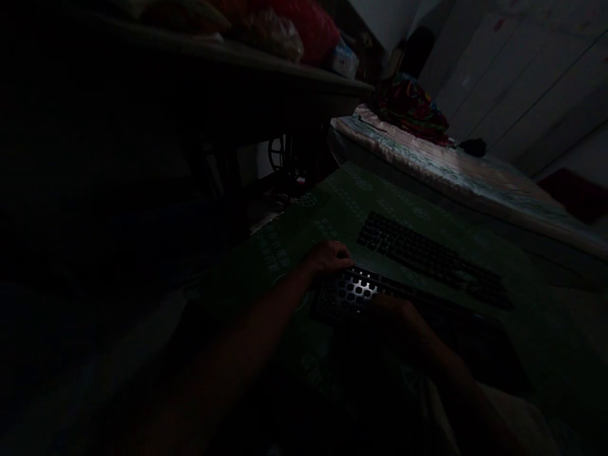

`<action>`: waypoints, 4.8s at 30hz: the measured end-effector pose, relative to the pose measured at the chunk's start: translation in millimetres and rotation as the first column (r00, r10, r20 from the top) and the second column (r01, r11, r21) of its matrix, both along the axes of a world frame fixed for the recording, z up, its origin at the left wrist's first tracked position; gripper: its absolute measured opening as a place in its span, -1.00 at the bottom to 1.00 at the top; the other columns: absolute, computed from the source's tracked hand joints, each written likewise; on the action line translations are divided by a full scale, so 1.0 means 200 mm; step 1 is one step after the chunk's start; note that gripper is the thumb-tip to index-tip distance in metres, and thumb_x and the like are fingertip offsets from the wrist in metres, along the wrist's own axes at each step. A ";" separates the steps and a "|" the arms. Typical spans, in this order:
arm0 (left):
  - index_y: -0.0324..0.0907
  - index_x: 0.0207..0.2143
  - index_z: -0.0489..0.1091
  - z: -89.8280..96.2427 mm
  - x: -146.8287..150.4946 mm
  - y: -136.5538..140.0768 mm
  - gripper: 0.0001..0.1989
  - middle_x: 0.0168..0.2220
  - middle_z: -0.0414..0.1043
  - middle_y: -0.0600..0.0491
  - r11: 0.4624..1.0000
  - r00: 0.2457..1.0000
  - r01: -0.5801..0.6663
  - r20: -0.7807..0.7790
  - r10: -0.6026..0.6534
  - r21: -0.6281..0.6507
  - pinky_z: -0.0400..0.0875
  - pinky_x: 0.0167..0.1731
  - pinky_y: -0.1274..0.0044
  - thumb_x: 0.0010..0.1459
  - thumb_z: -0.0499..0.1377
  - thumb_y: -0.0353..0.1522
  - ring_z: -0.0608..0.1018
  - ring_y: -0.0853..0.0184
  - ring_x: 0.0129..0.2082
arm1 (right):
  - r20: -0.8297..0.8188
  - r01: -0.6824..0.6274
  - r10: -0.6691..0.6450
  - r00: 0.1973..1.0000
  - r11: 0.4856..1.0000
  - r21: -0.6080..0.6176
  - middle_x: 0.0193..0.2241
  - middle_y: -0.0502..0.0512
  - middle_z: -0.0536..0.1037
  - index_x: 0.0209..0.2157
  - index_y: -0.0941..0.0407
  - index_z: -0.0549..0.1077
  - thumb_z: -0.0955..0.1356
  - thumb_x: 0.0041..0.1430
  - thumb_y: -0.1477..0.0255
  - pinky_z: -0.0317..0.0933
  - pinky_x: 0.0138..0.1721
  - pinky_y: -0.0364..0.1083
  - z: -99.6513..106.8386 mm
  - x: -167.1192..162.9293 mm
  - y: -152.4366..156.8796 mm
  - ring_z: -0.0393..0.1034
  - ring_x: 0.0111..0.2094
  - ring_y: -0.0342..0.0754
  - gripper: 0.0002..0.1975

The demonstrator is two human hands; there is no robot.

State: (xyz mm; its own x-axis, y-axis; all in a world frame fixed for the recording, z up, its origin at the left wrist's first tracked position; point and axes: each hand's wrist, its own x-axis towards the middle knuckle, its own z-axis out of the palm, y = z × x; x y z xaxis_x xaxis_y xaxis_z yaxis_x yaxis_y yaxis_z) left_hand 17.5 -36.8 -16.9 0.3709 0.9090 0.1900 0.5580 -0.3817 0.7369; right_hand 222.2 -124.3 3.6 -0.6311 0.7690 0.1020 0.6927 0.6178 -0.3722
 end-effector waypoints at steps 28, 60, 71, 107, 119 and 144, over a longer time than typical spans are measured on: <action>-0.21 -0.45 0.49 -0.01 0.01 0.01 -0.80 -0.40 0.49 0.07 1.000 1.000 -0.012 -0.004 0.012 -0.005 0.28 -0.41 0.59 -0.04 0.17 -0.26 0.48 0.38 -0.39 | 0.514 0.036 0.064 0.855 0.983 -0.181 -0.41 0.20 0.57 -0.33 0.23 0.52 0.27 0.09 0.54 0.04 -0.51 -0.18 0.39 -0.33 0.01 0.41 -0.46 -0.09 -0.81; -0.22 -0.47 0.48 0.00 0.00 0.01 -0.82 -0.42 0.48 0.08 1.000 1.000 -0.002 0.026 0.002 -0.019 0.27 -0.40 0.58 -0.05 0.19 -0.27 0.47 0.39 -0.39 | 0.321 0.114 -0.097 0.942 0.993 -0.036 -0.39 0.14 0.51 -0.29 0.19 0.49 0.26 0.05 0.59 -0.01 -0.48 -0.20 0.27 -0.21 0.05 0.32 -0.47 -0.14 -0.78; -0.22 -0.45 0.48 -0.02 0.00 0.01 -0.79 -0.43 0.46 0.08 1.000 1.000 0.010 0.027 -0.010 -0.027 0.27 -0.41 0.58 -0.04 0.18 -0.26 0.47 0.39 -0.41 | 0.230 0.043 -0.031 0.973 0.998 -0.046 -0.38 0.14 0.50 -0.38 0.19 0.48 0.27 0.08 0.54 0.07 -0.43 -0.20 0.17 -0.18 0.04 0.33 -0.41 -0.12 -0.86; -0.22 -0.46 0.47 0.02 0.00 0.01 -0.84 -0.42 0.48 0.08 0.999 1.000 0.002 0.020 -0.001 -0.044 0.29 -0.37 0.57 -0.04 0.21 -0.29 0.48 0.39 -0.39 | -0.037 0.159 -0.192 0.981 0.893 -0.421 -0.59 -0.01 0.39 -0.56 0.18 0.39 0.25 0.04 0.52 0.02 -0.57 -0.22 0.21 0.01 0.04 0.24 -0.57 -0.19 -0.84; -0.23 -0.49 0.47 0.02 0.00 0.01 -0.86 -0.44 0.46 0.07 0.999 0.999 0.014 0.044 -0.012 -0.029 0.28 -0.38 0.57 -0.03 0.20 -0.32 0.47 0.39 -0.40 | -0.150 0.079 -0.170 0.974 0.874 -0.479 -0.59 -0.04 0.36 -0.55 0.18 0.38 0.27 0.03 0.51 0.03 -0.56 -0.23 0.22 -0.03 0.01 0.20 -0.57 -0.21 -0.87; -0.23 -0.49 0.46 0.02 0.00 0.01 -0.84 -0.44 0.46 0.08 0.999 0.998 0.009 0.058 -0.006 -0.050 0.27 -0.39 0.57 -0.04 0.21 -0.30 0.47 0.39 -0.41 | -0.254 0.286 -0.419 0.872 0.856 -0.431 -0.54 0.05 0.52 -0.49 0.15 0.52 0.34 -0.04 0.42 0.20 -0.49 -0.15 0.17 0.08 0.08 0.38 -0.49 -0.07 -0.87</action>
